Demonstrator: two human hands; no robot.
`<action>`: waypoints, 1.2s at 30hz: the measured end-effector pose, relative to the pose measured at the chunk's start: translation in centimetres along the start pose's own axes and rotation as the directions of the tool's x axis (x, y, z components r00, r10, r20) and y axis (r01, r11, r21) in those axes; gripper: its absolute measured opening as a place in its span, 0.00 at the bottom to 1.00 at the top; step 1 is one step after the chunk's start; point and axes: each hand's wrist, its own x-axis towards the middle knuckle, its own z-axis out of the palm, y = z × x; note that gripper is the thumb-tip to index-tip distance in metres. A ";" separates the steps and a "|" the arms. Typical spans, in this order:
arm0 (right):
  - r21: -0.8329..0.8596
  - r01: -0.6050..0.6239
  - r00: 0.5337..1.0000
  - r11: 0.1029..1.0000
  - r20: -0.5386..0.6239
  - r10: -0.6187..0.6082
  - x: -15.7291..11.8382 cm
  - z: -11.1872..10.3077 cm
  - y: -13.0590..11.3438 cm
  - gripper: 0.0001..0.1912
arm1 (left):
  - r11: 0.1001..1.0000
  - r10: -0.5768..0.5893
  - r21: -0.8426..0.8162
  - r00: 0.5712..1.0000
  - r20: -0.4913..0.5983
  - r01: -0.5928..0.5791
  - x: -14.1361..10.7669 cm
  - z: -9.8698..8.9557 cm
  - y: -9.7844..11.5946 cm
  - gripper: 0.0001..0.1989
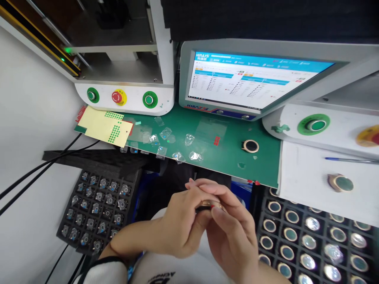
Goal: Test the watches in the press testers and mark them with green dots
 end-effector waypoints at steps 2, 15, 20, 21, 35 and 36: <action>0.019 -0.001 0.997 1.000 -0.079 0.002 -0.1 0.3 0.3 0.12 | 0.998 0.024 0.055 0.999 -0.032 -0.022 -0.2 0.3 -0.1 0.12; 0.131 0.004 0.984 0.991 -0.178 0.020 -0.3 0.7 0.1 0.11 | 0.971 0.023 0.235 0.996 0.086 -0.043 -0.6 1.4 0.0 0.22; 0.163 0.011 0.980 0.987 -0.199 0.022 -0.2 0.7 0.0 0.11 | 0.946 0.035 0.314 0.989 0.144 -0.079 -0.3 1.5 0.3 0.19; 0.156 0.022 0.978 0.988 -0.209 0.012 -0.2 0.8 0.1 0.11 | 0.942 0.028 0.325 0.986 0.167 -0.082 -0.2 1.4 0.4 0.17; -0.040 -0.035 0.997 0.999 -0.076 0.032 -0.5 -4.1 -1.6 0.14 | -0.071 -0.300 -0.911 0.862 0.409 0.407 1.9 1.2 -0.5 0.13; -0.041 -0.013 0.996 0.999 -0.087 0.010 -0.5 -4.5 -1.6 0.12 | -0.107 -0.309 -0.909 0.855 0.416 0.403 2.1 1.3 -0.4 0.12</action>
